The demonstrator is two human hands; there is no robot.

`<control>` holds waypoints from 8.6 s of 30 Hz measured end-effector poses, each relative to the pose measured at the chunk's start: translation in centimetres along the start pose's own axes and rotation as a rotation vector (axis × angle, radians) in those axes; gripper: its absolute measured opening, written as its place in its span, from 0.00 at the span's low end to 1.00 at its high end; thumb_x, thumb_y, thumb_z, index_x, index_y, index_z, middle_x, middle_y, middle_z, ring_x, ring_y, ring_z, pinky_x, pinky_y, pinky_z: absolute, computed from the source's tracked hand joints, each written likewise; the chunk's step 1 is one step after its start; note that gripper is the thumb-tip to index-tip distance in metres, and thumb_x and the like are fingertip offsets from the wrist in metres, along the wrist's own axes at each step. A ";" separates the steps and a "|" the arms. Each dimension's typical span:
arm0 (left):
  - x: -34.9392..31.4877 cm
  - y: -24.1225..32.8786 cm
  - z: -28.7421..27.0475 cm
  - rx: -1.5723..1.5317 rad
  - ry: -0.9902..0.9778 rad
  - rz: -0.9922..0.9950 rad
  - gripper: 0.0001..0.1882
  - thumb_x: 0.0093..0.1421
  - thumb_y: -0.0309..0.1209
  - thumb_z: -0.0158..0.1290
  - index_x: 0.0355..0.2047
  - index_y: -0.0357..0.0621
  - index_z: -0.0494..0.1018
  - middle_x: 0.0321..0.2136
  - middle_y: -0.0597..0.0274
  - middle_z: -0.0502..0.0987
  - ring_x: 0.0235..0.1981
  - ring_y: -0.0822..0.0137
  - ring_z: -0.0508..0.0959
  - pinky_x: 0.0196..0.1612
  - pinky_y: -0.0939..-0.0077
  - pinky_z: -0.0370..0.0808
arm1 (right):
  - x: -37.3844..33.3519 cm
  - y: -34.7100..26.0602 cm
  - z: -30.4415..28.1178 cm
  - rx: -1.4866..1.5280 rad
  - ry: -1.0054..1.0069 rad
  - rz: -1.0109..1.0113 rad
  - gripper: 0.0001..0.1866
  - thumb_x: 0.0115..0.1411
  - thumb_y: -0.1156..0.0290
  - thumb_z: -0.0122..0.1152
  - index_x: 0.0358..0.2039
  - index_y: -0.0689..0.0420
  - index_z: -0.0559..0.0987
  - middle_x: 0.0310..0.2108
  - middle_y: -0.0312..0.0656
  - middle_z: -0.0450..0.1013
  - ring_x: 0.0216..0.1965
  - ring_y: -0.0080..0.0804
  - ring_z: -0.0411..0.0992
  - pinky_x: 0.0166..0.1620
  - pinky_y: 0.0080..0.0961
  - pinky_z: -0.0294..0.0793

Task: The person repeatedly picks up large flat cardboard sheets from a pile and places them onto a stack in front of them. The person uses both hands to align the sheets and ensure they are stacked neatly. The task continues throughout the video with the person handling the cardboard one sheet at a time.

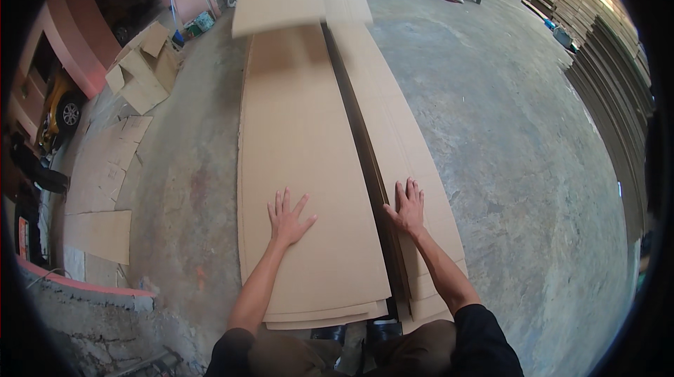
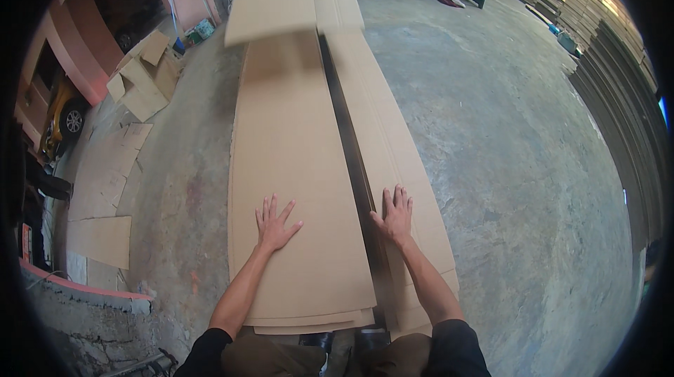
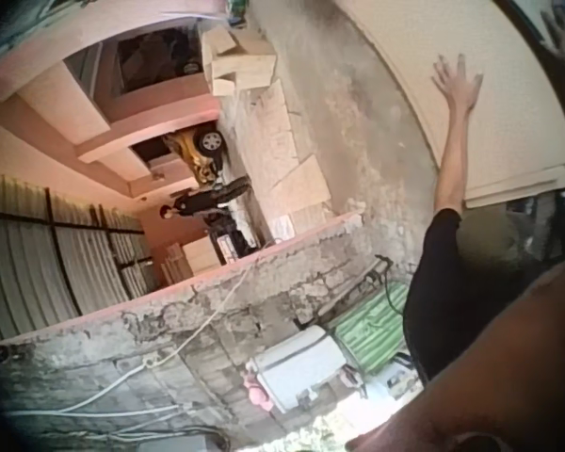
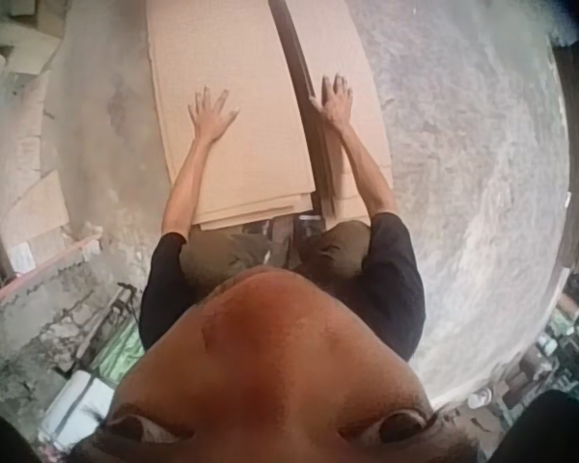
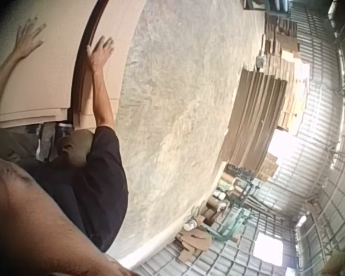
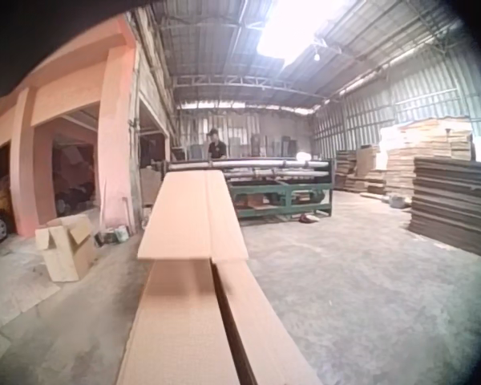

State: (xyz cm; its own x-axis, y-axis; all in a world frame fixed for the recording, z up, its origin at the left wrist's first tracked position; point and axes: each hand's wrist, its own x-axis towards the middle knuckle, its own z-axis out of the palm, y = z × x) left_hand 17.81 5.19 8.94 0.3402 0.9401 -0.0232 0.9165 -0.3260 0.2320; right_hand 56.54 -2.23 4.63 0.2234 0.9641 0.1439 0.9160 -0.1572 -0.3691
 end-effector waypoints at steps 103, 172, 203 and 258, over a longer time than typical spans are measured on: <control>-0.8 4.0 -5.0 -0.632 0.272 0.193 0.25 0.63 0.36 0.64 0.59 0.44 0.79 0.70 0.38 0.66 0.72 0.38 0.65 0.73 0.47 0.66 | 3.0 -3.0 -6.6 0.278 0.346 0.044 0.41 0.73 0.53 0.63 0.79 0.55 0.60 0.81 0.64 0.45 0.82 0.63 0.43 0.77 0.72 0.40; -12.9 15.5 3.0 -0.007 -0.349 0.877 0.54 0.54 0.66 0.64 0.79 0.78 0.56 0.83 0.58 0.42 0.83 0.45 0.42 0.76 0.22 0.45 | -2.5 1.1 -2.5 -0.078 -0.047 0.040 0.60 0.54 0.33 0.70 0.80 0.48 0.60 0.83 0.53 0.46 0.83 0.59 0.39 0.75 0.81 0.33; -13.2 15.8 3.5 -0.034 -0.333 0.861 0.60 0.49 0.64 0.69 0.80 0.78 0.54 0.83 0.55 0.41 0.83 0.42 0.42 0.75 0.20 0.46 | -2.5 1.3 -2.2 -0.086 -0.049 0.044 0.62 0.54 0.32 0.71 0.80 0.52 0.58 0.83 0.51 0.46 0.83 0.57 0.40 0.75 0.80 0.34; -8.9 8.8 1.2 -0.018 -0.017 0.238 0.39 0.71 0.59 0.51 0.79 0.64 0.62 0.81 0.40 0.46 0.81 0.32 0.43 0.75 0.22 0.41 | -1.0 0.5 -4.4 -0.159 -0.113 0.090 0.66 0.53 0.26 0.65 0.82 0.52 0.52 0.84 0.50 0.43 0.83 0.66 0.33 0.72 0.86 0.30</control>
State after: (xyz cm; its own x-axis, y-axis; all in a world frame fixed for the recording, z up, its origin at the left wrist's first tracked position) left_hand 23.12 -6.16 10.07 0.5499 0.8350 0.0176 0.8061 -0.5362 0.2504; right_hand 58.24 -4.19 8.30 0.2760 0.9611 0.0102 0.9371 -0.2667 -0.2254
